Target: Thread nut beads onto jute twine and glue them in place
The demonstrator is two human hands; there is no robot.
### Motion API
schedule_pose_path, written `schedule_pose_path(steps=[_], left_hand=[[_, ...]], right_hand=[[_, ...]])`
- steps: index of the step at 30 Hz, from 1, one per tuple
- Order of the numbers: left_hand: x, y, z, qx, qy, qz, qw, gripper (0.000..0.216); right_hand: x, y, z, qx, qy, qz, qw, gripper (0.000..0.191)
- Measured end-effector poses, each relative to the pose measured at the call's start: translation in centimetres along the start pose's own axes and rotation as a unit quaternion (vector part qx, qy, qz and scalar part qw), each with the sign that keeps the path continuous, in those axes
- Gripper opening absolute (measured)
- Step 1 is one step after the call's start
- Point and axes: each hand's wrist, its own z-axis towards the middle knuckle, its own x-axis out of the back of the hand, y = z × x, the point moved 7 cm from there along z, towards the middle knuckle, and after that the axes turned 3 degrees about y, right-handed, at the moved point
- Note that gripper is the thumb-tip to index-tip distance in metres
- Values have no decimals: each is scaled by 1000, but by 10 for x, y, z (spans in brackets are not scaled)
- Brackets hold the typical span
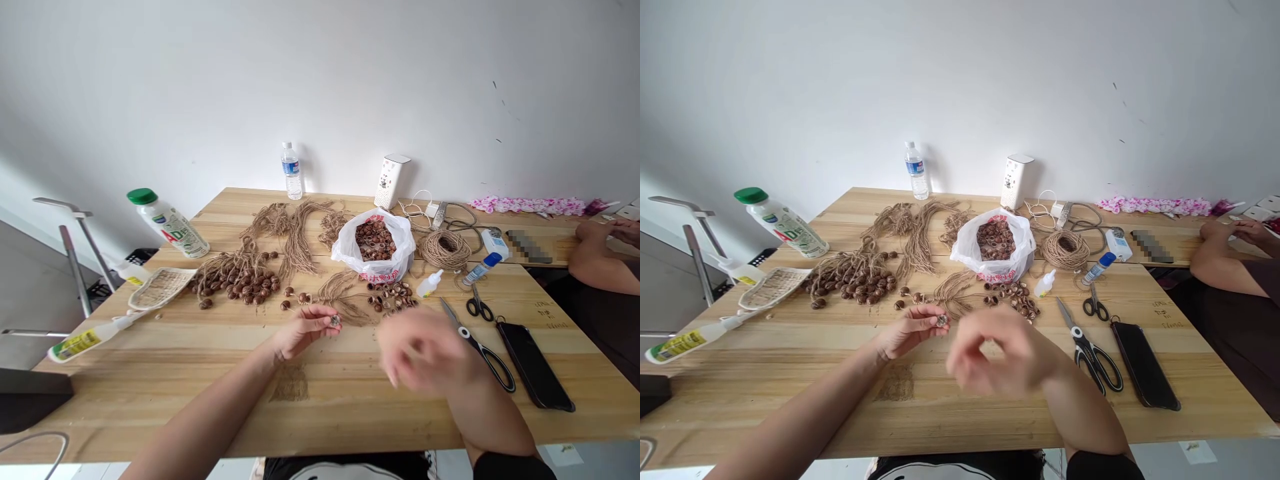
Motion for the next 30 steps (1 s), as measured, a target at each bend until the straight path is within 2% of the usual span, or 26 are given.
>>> schedule_pose_path(steps=[1, 2, 3, 5, 6, 9, 12, 14, 17, 20, 24, 27, 30], left_hand=[[4, 7, 0, -6, 16, 6, 1000, 20], [8, 13, 0, -13, 33, 6, 999, 20], [11, 16, 0, -14, 42, 6, 999, 21], [14, 18, 1, -11, 52, 6, 999, 20], [15, 16, 1, -6, 53, 5, 999, 20], [13, 8, 2, 8, 49, -2, 999, 18], [10, 2, 1, 11, 48, -19, 999, 17], [10, -1, 2, 13, 48, -31, 998, 17], [9, -4, 3, 14, 44, -46, 998, 17], [9, -5, 4, 9, 40, -47, 998, 16], [11, -2, 6, -12, 37, -44, 998, 16], [12, 2, 8, -35, 28, -42, 998, 18], [12, 3, 8, -50, 10, -46, 998, 20]], right_hand=[[-18, 9, 4, 3, -64, -2, 998, 13], [-45, 24, 3, -22, -177, -28, 983, 5], [-64, 41, 1, -48, -242, -72, 966, 5], [-93, 74, -6, -97, -312, -153, 933, 8], [-102, 88, -9, -114, -324, -199, 918, 9], [-114, 111, -18, -136, -308, -293, 895, 17], [-115, 118, -24, -166, -291, -307, 891, 19], [-115, 120, -25, -177, -287, -305, 891, 14], [-118, 120, -24, -183, -270, -272, 905, 10], [-123, 124, -24, -221, -251, -182, 925, 18], [-128, 131, -26, -243, -250, -94, 933, 25], [-120, 136, -23, -239, -230, -97, 938, 17], [-107, 136, -16, -227, -165, -130, 951, 16]])
